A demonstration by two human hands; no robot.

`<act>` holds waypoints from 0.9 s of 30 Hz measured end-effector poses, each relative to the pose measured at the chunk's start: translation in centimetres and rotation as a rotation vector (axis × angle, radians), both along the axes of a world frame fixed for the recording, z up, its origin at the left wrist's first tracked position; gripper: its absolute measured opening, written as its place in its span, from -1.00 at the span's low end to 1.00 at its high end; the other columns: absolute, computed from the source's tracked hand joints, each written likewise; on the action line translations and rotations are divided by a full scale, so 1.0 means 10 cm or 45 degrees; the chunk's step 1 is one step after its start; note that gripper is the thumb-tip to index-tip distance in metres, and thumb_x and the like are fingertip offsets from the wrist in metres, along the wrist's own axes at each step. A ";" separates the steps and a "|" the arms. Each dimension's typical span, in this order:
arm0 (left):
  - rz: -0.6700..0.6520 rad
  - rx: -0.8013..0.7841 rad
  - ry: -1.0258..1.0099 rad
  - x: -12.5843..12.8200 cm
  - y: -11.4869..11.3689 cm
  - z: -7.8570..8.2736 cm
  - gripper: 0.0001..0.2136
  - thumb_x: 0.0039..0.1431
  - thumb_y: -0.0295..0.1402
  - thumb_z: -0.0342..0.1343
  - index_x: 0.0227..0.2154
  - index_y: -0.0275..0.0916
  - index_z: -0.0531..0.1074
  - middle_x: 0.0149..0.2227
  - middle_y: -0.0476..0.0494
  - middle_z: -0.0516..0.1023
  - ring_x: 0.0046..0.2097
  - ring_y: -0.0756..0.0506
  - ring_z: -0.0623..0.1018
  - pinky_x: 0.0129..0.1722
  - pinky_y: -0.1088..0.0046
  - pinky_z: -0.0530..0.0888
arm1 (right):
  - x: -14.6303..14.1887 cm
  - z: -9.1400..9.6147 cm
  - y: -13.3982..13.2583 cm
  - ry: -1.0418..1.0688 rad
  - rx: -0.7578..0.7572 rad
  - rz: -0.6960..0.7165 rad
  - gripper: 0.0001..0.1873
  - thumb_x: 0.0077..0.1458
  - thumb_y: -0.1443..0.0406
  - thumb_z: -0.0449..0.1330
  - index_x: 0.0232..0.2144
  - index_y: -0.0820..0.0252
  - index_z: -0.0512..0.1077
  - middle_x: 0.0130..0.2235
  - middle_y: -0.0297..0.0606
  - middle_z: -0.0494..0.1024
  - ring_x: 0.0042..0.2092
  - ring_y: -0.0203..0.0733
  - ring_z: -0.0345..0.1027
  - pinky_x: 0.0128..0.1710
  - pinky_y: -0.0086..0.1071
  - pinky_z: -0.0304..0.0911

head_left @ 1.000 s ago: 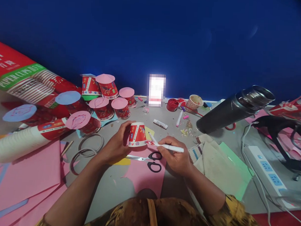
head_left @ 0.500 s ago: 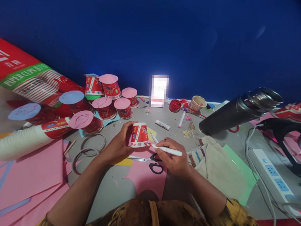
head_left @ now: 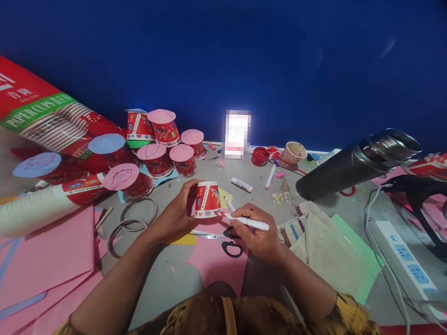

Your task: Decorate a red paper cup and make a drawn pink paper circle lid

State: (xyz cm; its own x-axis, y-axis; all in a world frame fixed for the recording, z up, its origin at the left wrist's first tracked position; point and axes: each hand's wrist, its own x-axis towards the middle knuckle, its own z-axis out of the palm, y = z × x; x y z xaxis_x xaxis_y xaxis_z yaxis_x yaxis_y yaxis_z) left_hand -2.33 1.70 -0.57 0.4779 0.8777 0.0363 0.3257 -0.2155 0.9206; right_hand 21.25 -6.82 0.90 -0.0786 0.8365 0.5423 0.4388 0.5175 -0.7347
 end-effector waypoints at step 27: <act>0.001 -0.007 -0.009 0.00 -0.01 0.01 -0.17 0.01 -0.34 0.47 0.29 -0.12 0.15 0.26 -0.34 0.45 0.22 -0.28 0.56 0.25 0.02 0.50 | 0.03 0.00 0.01 0.016 0.079 0.105 -0.94 0.36 0.33 0.25 -0.16 0.10 0.54 -0.29 -0.24 0.68 -0.27 -0.19 0.57 -0.23 -0.35 0.44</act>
State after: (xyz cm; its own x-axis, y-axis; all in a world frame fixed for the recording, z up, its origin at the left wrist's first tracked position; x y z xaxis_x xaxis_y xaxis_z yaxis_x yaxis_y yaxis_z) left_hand -2.28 1.59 -0.50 0.4772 0.8781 0.0350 0.3193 -0.2104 0.9240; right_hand 21.57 -6.68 0.93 -0.1384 0.7925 0.5940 0.3835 0.5958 -0.7056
